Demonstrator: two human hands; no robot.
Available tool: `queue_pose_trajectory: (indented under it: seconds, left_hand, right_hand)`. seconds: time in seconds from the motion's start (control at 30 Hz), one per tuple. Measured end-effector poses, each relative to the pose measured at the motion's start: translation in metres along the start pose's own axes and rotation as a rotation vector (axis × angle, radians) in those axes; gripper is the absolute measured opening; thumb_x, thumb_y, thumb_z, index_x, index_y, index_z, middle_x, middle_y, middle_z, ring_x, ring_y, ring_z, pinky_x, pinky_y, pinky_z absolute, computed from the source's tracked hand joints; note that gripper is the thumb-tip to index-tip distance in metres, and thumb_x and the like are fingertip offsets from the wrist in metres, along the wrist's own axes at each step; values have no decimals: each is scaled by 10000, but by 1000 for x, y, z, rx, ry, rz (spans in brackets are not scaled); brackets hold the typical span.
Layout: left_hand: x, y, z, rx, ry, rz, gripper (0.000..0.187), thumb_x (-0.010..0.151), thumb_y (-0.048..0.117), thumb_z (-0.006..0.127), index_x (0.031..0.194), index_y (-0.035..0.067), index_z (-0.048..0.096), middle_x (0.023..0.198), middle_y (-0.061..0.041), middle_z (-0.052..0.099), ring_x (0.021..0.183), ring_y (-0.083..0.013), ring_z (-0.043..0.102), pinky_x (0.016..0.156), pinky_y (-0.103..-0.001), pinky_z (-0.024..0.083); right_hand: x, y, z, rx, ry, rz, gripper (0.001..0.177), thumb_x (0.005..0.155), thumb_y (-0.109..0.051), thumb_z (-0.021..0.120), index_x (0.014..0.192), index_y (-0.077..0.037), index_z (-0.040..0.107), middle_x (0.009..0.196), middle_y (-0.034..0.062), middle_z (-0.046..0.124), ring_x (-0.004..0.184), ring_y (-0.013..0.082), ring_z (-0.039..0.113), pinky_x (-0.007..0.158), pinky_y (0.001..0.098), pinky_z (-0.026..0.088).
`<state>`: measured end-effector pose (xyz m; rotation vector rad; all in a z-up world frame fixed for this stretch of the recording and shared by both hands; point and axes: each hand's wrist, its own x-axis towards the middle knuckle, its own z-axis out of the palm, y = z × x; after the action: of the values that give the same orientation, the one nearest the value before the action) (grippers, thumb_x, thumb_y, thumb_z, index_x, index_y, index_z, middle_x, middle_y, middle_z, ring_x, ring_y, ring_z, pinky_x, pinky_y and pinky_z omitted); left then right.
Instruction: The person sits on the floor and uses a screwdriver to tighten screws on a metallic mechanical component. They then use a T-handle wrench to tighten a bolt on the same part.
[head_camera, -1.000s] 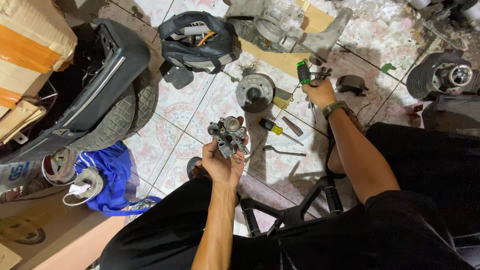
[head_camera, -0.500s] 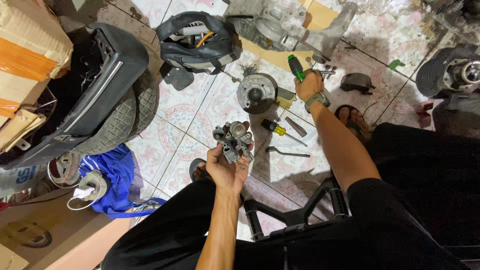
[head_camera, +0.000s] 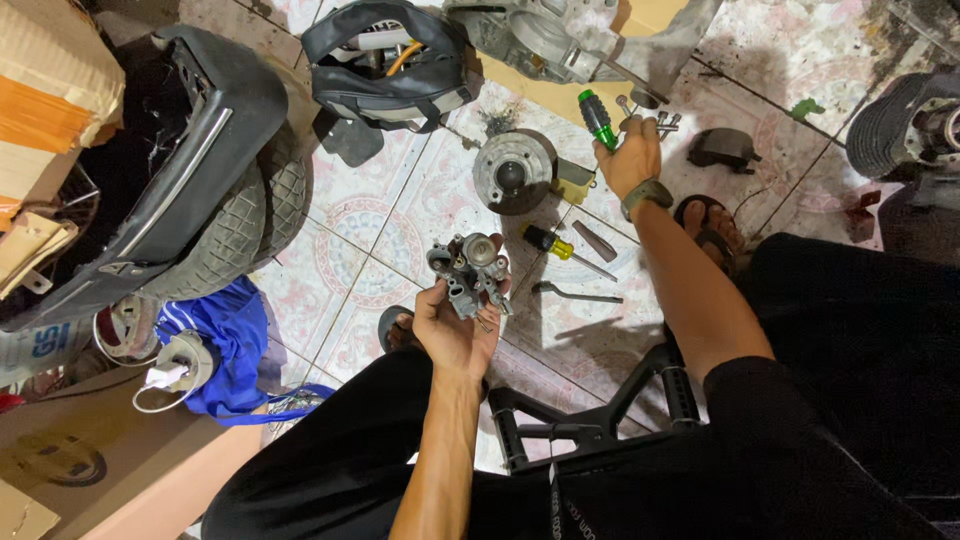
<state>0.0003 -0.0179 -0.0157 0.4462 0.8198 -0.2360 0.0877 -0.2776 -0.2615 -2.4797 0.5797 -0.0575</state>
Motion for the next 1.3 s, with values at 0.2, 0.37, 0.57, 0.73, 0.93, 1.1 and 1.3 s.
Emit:
queue_pose_trajectory:
  seconds: [0.2,0.37,0.57,0.73,0.93,1.1,1.3]
  left_hand:
    - [-9,0,18,-12,-52,0,362,734,235,538,1029,74,673,992,-219,674,905,-412,658,887,-561,514]
    - [-20,-3,28,-1,-35,14,314,734,234,546,971,74,676,915,-199,690,849,-392,673,847,-559,533]
    - [-20,-3,23,0,-8,3,298,730,227,549,961,86,673,898,-184,694,847,-379,676,853,-552,529]
    - [-23,-1,38,7,-4,-35,271,728,218,578,922,58,679,844,-208,684,784,-399,675,706,-463,573]
    - [-21,-9,39,5,-13,-11,294,730,216,559,955,68,676,908,-189,693,852,-379,675,851,-534,530]
    - [-18,-15,42,12,-19,-27,306,728,219,559,957,52,674,920,-208,687,848,-404,667,824,-541,544]
    - [-18,-21,50,46,-5,-29,310,724,212,560,974,67,672,943,-182,692,875,-374,669,859,-527,531]
  right_hand:
    - [-22,6,-15,55,266,-155,164,746,-16,674,879,-69,594,785,84,489,798,327,582,739,394,472]
    - [-57,30,5,-140,108,-343,140,661,-118,756,766,-164,675,872,35,459,940,285,483,842,414,377]
    - [-67,2,0,-215,42,-307,149,726,-199,763,854,-158,700,956,66,409,937,324,453,886,471,316]
    - [-62,8,12,-170,25,-281,139,743,-152,756,808,-90,651,982,72,400,961,328,459,909,489,298]
    - [-57,16,-1,153,193,-233,154,776,-14,717,784,-68,573,882,93,491,889,337,528,821,426,380]
    - [-30,75,24,252,404,112,190,765,-49,738,864,-124,594,807,65,626,800,302,647,734,375,501]
    - [-10,112,27,176,344,108,162,738,-56,759,782,-124,619,679,48,647,719,281,673,664,341,528]
